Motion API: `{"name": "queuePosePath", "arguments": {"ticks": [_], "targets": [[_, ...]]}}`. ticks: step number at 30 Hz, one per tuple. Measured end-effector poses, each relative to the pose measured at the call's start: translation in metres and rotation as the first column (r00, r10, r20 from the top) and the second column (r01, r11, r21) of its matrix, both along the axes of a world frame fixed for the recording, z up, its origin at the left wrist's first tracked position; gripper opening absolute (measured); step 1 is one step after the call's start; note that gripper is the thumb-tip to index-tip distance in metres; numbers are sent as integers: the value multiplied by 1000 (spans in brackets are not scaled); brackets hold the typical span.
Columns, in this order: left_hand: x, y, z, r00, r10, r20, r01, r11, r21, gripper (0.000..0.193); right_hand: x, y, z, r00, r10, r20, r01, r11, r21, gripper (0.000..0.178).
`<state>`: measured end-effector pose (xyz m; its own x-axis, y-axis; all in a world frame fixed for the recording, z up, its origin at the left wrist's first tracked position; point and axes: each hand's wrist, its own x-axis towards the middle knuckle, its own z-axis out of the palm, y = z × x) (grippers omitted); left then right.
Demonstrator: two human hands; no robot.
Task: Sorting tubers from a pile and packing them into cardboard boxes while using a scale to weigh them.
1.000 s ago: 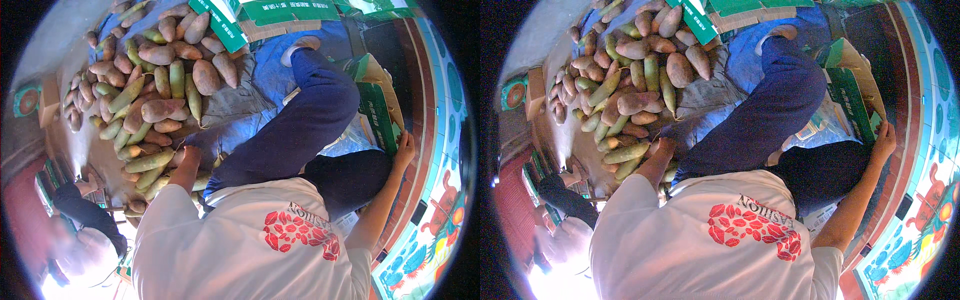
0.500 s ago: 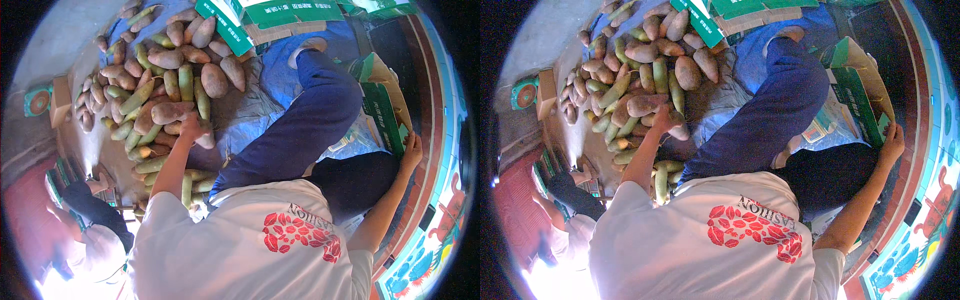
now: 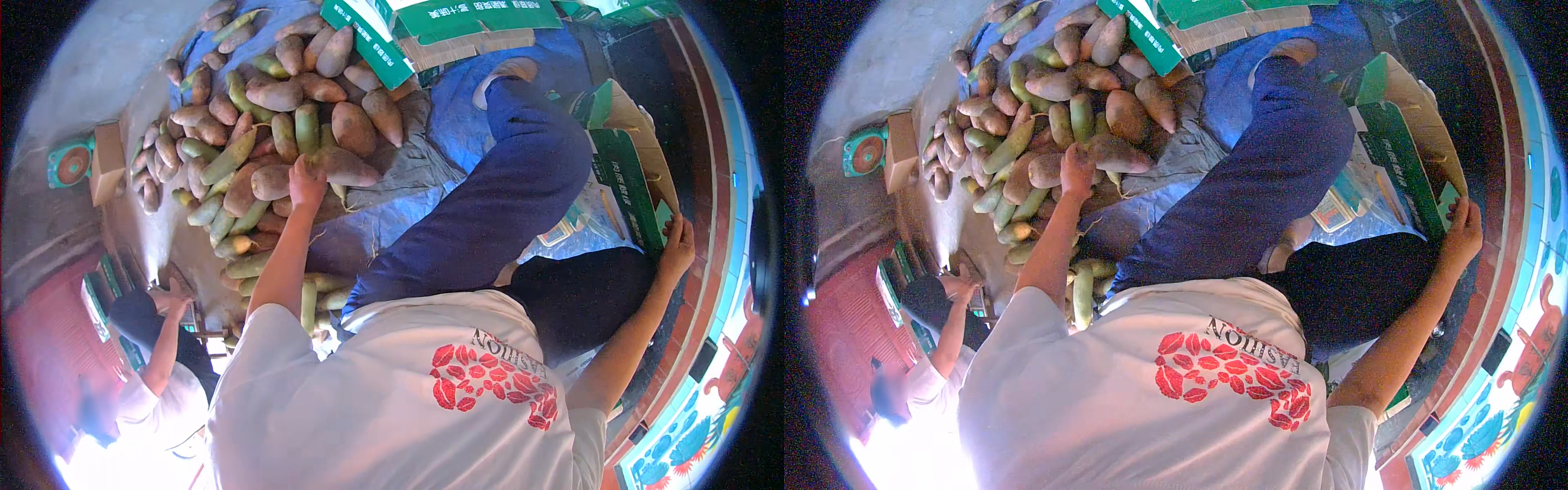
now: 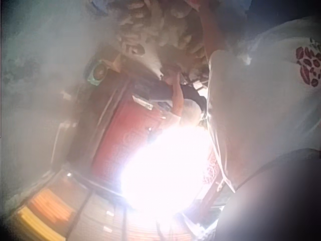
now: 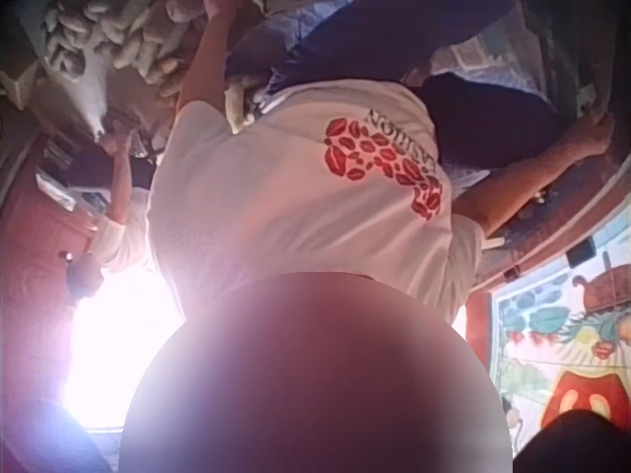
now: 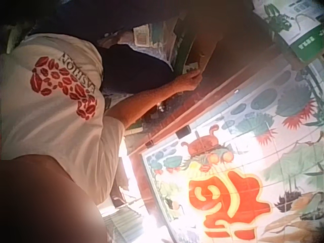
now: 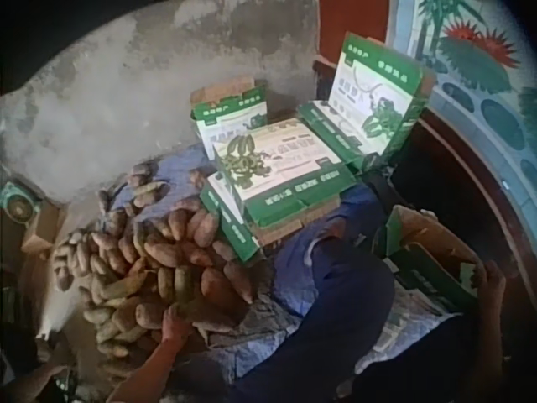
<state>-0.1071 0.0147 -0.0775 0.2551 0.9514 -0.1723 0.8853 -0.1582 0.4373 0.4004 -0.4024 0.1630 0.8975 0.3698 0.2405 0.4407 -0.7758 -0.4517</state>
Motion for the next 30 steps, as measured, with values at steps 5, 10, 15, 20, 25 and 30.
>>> {"name": "queuePosePath", "arguments": {"ticks": [5, 10, 15, 20, 25, 30], "targets": [[-32, -60, 6, 995, -61, -73, 65, 996, 59, 54, -1, 1, 1, 1000, -13, 18, 13, 999, -42, 28], [-68, -122, 3, 731, -589, -345, 346, 756, -556, 48, 7, -7, -1, 997, 8, 73, 0, 995, -99, 28], [-91, -170, -3, 248, -935, -252, 230, 310, -923, 53, 8, -3, -2, 999, 42, -4, -42, 998, -40, 27], [-82, -177, 16, 308, -927, -212, 386, 325, -863, 42, 8, -9, -3, 1000, -2, 9, 2, 1000, -29, 30], [-110, -197, -33, 457, -889, -41, 467, 279, -839, 33, 8, -1, 1, 1000, 10, 7, -9, 997, -78, 31], [-105, -196, -36, 535, -840, -91, 443, 370, -817, 43, 3, -1, 4, 1000, -13, 16, 14, 996, -84, 32]]}}
